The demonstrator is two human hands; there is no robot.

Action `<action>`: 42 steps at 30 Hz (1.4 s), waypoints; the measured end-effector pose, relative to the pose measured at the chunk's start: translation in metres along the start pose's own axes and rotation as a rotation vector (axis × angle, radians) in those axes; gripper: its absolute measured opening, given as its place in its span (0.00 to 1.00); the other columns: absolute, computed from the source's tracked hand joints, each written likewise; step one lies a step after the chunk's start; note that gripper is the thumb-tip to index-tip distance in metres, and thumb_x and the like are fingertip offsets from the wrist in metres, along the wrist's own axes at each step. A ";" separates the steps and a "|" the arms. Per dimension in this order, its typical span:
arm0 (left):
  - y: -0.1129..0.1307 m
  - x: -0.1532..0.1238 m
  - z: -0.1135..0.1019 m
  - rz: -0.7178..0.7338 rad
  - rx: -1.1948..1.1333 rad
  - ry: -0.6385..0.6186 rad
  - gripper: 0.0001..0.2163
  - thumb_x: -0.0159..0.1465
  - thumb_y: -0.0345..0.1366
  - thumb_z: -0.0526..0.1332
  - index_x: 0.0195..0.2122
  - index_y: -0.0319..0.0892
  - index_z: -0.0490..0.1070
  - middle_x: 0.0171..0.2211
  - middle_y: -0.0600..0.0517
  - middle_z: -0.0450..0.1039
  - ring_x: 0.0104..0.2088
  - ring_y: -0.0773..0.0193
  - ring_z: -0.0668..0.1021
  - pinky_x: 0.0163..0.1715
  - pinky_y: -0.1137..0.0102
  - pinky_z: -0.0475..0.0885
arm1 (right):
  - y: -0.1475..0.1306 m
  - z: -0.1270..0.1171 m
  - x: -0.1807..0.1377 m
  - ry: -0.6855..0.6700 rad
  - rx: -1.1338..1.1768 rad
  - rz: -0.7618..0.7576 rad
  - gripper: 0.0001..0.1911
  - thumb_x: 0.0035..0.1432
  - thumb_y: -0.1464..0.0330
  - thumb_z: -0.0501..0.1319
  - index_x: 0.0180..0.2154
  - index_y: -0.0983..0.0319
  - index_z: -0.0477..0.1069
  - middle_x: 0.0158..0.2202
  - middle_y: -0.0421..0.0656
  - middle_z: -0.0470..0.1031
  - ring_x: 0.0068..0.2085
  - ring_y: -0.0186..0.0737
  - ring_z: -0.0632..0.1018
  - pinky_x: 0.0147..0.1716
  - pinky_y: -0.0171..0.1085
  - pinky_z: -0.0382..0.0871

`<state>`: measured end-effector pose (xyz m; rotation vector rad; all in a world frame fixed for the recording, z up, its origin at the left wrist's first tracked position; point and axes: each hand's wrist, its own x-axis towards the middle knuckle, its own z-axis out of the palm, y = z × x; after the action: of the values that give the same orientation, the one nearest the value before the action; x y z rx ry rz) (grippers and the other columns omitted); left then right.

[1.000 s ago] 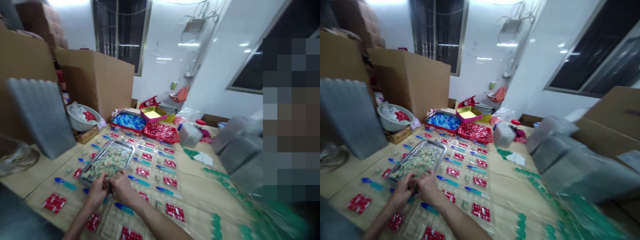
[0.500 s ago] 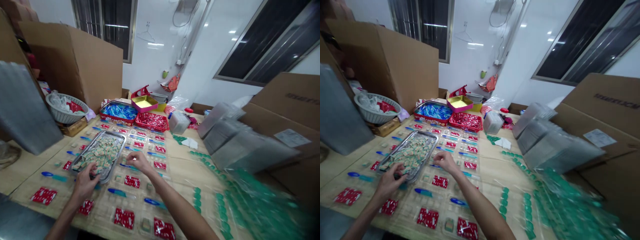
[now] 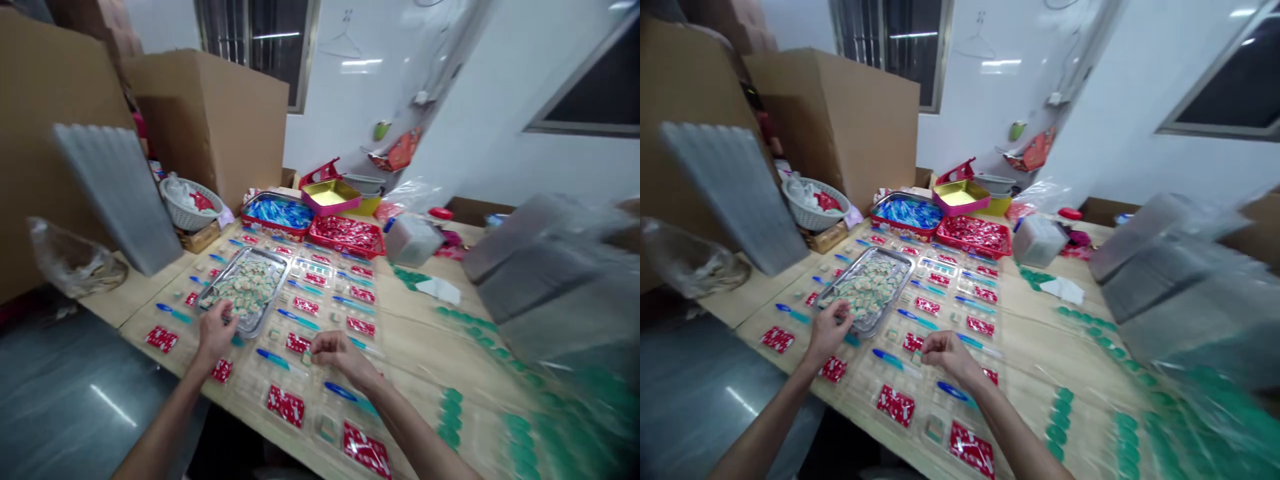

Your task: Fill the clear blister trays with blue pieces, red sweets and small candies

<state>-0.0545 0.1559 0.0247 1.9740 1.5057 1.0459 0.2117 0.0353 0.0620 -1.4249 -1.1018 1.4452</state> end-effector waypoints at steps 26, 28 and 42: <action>0.024 -0.099 -0.039 0.138 0.123 -0.377 0.04 0.50 0.27 0.60 0.26 0.43 0.70 0.34 0.52 0.68 0.41 0.59 0.69 0.44 0.61 0.57 | 0.020 0.132 0.007 -0.116 -1.295 -0.374 0.09 0.52 0.75 0.54 0.30 0.61 0.72 0.28 0.44 0.77 0.30 0.38 0.74 0.27 0.36 0.50; 0.024 -0.103 -0.037 0.172 0.121 -0.430 0.05 0.49 0.26 0.59 0.25 0.43 0.70 0.33 0.52 0.67 0.41 0.60 0.68 0.42 0.62 0.56 | 0.023 0.132 0.007 -0.111 -1.298 -0.407 0.09 0.53 0.75 0.54 0.29 0.61 0.72 0.27 0.43 0.77 0.29 0.36 0.74 0.26 0.36 0.50; 0.018 -0.112 -0.035 0.308 0.244 -0.495 0.08 0.51 0.25 0.57 0.30 0.44 0.70 0.35 0.51 0.64 0.42 0.59 0.65 0.43 0.61 0.57 | 0.039 0.120 0.002 -0.025 -1.132 -0.597 0.11 0.56 0.77 0.52 0.29 0.62 0.71 0.34 0.43 0.70 0.31 0.34 0.71 0.27 0.32 0.57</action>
<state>-0.0839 0.0409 0.0255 2.4600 1.1219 0.4309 0.0927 0.0202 0.0218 -1.5200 -2.2999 0.3470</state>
